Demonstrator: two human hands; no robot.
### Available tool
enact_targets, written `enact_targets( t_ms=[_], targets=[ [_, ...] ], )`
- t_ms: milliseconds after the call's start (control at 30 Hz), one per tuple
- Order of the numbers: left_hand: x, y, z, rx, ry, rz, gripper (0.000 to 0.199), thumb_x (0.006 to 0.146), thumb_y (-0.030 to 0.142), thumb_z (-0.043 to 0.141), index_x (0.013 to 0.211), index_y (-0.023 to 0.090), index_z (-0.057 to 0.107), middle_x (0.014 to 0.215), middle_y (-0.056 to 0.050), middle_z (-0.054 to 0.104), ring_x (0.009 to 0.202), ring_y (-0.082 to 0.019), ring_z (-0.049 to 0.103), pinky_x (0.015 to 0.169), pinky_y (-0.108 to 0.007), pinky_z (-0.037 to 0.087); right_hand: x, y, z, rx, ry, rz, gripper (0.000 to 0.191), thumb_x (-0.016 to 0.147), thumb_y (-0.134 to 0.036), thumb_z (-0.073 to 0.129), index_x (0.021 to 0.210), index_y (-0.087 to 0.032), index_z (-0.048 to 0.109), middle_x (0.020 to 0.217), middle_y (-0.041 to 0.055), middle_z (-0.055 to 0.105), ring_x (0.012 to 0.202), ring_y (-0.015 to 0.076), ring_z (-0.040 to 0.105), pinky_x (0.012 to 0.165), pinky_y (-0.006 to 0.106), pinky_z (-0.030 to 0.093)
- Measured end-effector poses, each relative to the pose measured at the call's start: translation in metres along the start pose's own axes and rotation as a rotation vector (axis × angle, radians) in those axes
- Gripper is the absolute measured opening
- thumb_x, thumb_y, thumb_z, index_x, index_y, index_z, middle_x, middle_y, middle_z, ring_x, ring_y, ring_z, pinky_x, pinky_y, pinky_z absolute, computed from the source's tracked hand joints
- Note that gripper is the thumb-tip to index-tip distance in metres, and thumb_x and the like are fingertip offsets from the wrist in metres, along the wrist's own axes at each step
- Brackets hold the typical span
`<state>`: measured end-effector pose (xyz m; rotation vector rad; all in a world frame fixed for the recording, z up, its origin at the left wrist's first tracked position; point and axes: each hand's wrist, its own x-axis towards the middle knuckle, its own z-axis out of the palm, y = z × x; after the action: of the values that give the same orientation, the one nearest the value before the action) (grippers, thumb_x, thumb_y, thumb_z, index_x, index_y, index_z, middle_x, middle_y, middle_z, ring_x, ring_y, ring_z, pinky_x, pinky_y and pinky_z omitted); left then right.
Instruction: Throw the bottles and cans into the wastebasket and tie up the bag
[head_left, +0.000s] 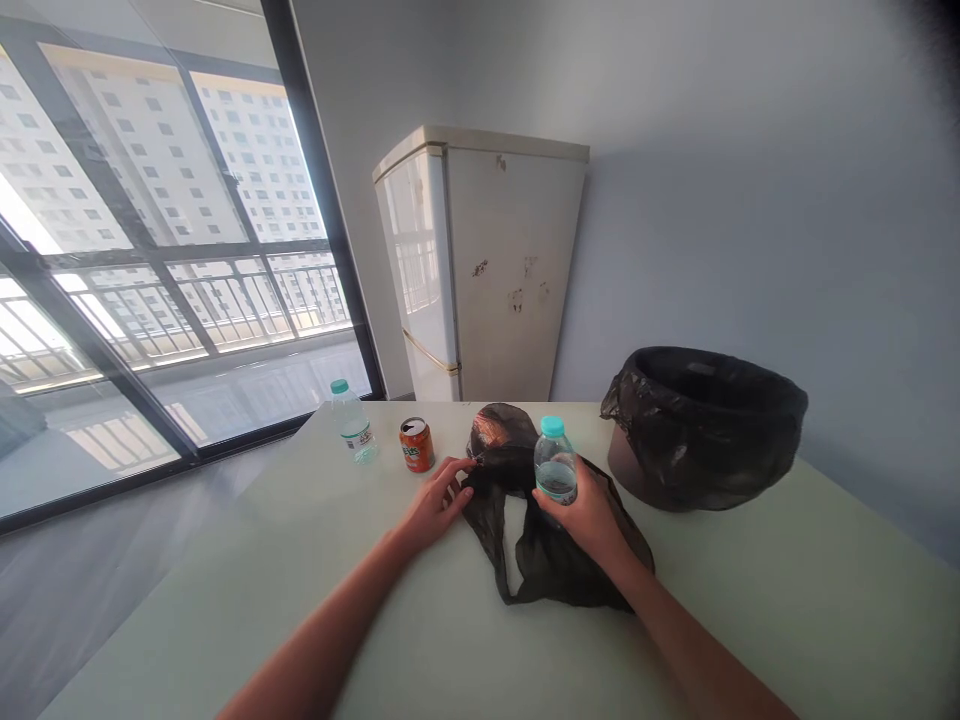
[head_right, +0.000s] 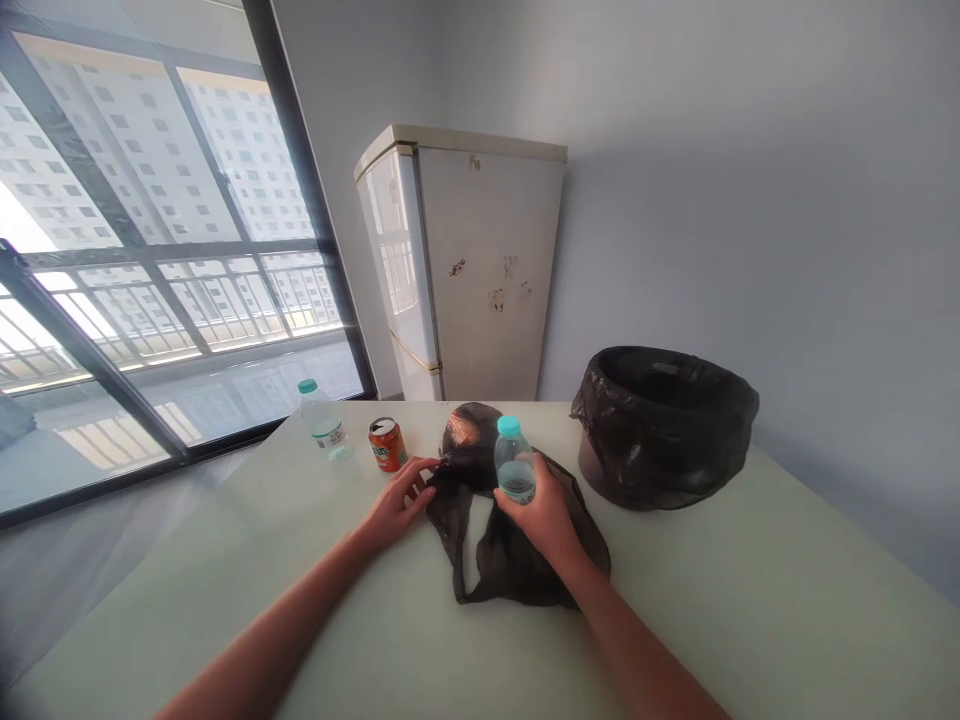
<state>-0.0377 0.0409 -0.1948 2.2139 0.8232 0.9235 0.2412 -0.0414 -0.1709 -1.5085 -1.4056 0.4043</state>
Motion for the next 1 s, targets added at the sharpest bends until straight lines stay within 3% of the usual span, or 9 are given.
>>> enact_targets(
  t_ms=[300,467,600,667,733,833,900,1000],
  targets=[
    [-0.001,0.009,-0.004,0.072,-0.075,0.012,0.038,0.106,0.04,0.048,0.143,0.029,0.05,0.132,-0.009,0.057,0.087,-0.015,0.065,0.077,-0.031,0.06,-0.002,0.011,0.007,0.068,-0.14,0.087,0.038,0.073,-0.034,0.075,0.106,-0.023,0.062,0.098,0.0034,0.074,0.087,0.0249,0.07,0.079,0.037,0.053],
    [-0.001,0.012,-0.005,0.104,-0.061,0.026,0.039,0.106,0.04,0.049,0.144,0.03,0.05,0.138,-0.01,0.054,0.093,-0.017,0.063,0.078,-0.032,0.059,-0.005,0.01,0.008,0.068,-0.205,0.114,0.035,0.073,-0.031,0.074,0.104,-0.023,0.06,0.094,0.0016,0.073,0.085,0.0236,0.069,0.077,0.035,0.051],
    [0.001,0.012,-0.006,0.071,0.027,0.09,0.038,0.105,0.039,0.053,0.141,0.027,0.053,0.135,-0.012,0.055,0.102,-0.02,0.06,0.085,-0.034,0.056,-0.008,-0.001,0.007,0.024,-0.109,0.06,0.034,0.075,-0.04,0.076,0.098,-0.022,0.057,0.088,0.0014,0.07,0.079,0.0229,0.066,0.074,0.035,0.051],
    [0.002,0.012,-0.007,0.022,0.046,0.107,0.04,0.102,0.041,0.058,0.139,0.026,0.054,0.131,-0.012,0.056,0.102,-0.02,0.059,0.087,-0.035,0.054,-0.011,-0.008,0.005,0.025,-0.021,-0.005,0.038,0.078,-0.045,0.077,0.1,-0.022,0.056,0.091,0.0035,0.07,0.08,0.0237,0.066,0.075,0.036,0.052],
    [0.002,0.013,-0.008,-0.043,0.039,0.118,0.043,0.099,0.045,0.063,0.136,0.024,0.056,0.127,-0.012,0.059,0.1,-0.021,0.059,0.087,-0.036,0.053,-0.015,-0.013,0.003,0.061,-0.024,-0.048,0.044,0.08,-0.049,0.078,0.108,-0.022,0.057,0.096,0.0056,0.071,0.085,0.0251,0.067,0.076,0.036,0.053],
    [0.003,0.012,-0.01,-0.156,0.008,0.138,0.05,0.095,0.053,0.068,0.133,0.022,0.06,0.12,-0.011,0.063,0.095,-0.021,0.058,0.086,-0.035,0.05,-0.023,-0.017,0.005,0.191,-0.186,-0.07,0.055,0.084,-0.054,0.074,0.123,-0.022,0.053,0.107,0.0083,0.071,0.094,0.0267,0.068,0.081,0.037,0.056],
    [0.003,0.01,-0.01,-0.215,-0.016,0.152,0.06,0.091,0.062,0.069,0.134,0.02,0.061,0.118,-0.012,0.064,0.095,-0.022,0.058,0.085,-0.036,0.05,-0.028,-0.019,0.011,0.303,-0.319,-0.091,0.063,0.09,-0.056,0.068,0.138,-0.021,0.046,0.122,0.0121,0.068,0.108,0.0278,0.067,0.092,0.04,0.056],
    [0.002,0.005,-0.007,-0.289,-0.04,0.164,0.08,0.083,0.076,0.068,0.137,0.019,0.061,0.118,-0.014,0.065,0.102,-0.027,0.06,0.091,-0.041,0.052,-0.035,-0.023,0.022,0.389,-0.514,-0.132,0.075,0.098,-0.057,0.058,0.158,-0.023,0.028,0.149,0.0165,0.052,0.136,0.0293,0.054,0.114,0.047,0.044]
  ],
)
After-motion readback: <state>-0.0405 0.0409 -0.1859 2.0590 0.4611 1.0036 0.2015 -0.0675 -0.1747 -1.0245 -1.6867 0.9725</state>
